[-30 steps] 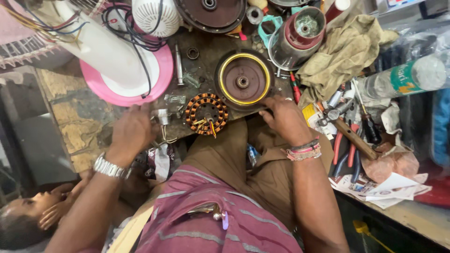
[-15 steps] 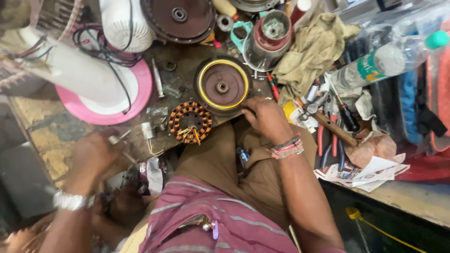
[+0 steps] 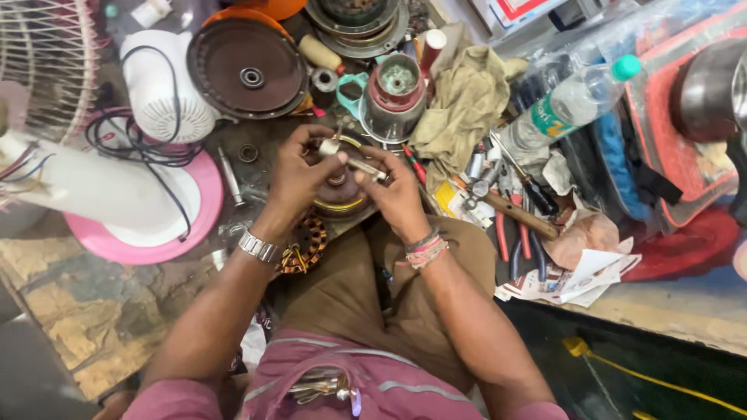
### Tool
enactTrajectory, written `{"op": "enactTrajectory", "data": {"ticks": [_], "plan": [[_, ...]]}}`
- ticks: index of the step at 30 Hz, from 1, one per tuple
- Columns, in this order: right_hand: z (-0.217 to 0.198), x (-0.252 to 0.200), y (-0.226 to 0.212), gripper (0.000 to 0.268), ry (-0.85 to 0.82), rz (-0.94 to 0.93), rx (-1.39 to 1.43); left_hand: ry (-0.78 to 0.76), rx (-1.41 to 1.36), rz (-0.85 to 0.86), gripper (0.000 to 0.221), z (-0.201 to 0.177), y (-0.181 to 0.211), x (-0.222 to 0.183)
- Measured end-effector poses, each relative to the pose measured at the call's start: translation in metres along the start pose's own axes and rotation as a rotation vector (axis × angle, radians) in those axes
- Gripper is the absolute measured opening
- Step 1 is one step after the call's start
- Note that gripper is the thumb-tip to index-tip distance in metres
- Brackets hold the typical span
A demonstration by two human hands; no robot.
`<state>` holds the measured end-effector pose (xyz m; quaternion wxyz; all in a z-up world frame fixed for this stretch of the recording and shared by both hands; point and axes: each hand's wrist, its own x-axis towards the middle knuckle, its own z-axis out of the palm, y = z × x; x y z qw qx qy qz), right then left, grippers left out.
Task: The person disassembles a small electric motor, removes the rotor, and uses a hammer to tap a bearing into a metal housing. The person then places the rotor into the housing and continues to assemble the motor components.
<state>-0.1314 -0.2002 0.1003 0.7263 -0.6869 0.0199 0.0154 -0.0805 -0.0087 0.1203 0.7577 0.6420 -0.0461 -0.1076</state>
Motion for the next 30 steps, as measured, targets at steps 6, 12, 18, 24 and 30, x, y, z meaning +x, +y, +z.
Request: {"op": "enactTrajectory", "data": {"ticks": [6, 12, 18, 24, 30], "plan": [[-0.008, 0.016, 0.003, 0.025, -0.025, -0.025, 0.028, -0.167, -0.1, -0.043, 0.04, -0.021, 0.026, 0.006], [-0.006, 0.018, 0.004, 0.026, -0.106, 0.014, 0.135, -0.224, 0.079, -0.53, 0.046, -0.031, 0.038, 0.019], [-0.009, 0.017, 0.002, 0.04, 0.007, -0.025, 0.038, -0.097, -0.075, -0.348, 0.032, -0.023, 0.024, 0.02], [-0.01, 0.02, 0.013, 0.023, 0.031, -0.028, 0.278, -0.015, -0.155, -0.531, 0.033, -0.035, -0.001, 0.013], [-0.001, 0.019, 0.009, 0.017, 0.051, -0.042, 0.417, -0.014, -0.219, -0.505, 0.032, -0.03, -0.01, 0.012]]}}
